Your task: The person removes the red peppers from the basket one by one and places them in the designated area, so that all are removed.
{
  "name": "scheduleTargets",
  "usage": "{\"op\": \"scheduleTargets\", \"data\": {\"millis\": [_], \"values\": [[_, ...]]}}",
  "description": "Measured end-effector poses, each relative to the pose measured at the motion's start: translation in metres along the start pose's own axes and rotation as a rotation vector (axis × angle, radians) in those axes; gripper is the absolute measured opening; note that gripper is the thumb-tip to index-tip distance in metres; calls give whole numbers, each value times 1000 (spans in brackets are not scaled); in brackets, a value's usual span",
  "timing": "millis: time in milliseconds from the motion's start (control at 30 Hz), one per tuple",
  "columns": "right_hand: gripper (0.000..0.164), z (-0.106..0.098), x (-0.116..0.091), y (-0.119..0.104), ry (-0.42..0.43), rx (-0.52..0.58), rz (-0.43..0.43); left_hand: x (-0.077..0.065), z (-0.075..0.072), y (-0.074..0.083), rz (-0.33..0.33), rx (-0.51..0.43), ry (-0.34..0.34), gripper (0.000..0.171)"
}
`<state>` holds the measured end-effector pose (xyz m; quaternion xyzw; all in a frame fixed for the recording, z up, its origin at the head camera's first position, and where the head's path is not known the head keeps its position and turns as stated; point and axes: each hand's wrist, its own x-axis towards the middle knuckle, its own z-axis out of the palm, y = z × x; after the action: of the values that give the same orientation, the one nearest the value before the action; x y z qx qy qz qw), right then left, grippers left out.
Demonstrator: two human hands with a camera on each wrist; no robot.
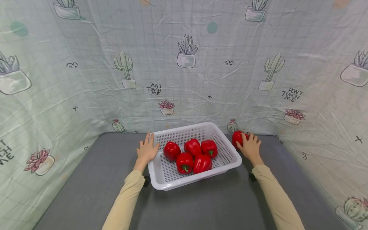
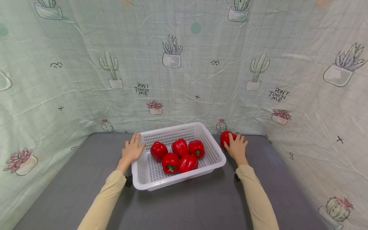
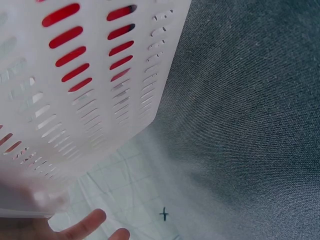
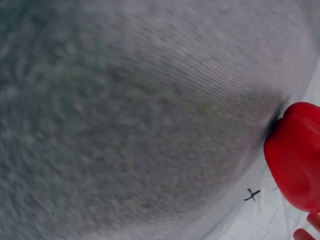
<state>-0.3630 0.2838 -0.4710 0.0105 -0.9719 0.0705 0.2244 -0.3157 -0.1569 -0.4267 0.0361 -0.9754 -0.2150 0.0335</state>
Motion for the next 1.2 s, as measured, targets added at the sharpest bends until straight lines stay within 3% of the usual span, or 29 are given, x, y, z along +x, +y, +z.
{"op": "scheduleTargets", "data": {"millis": [267,633,1200], "values": [[51,4,-2,2,81,20,-55,0,1,0,-7,-1,-1,63],[55,7,-1,7,58,15,-43,0,2,0,-3,0,11,63],[57,2,-7,12,93,38,-76,0,1,0,-5,-10,4,63]]}}
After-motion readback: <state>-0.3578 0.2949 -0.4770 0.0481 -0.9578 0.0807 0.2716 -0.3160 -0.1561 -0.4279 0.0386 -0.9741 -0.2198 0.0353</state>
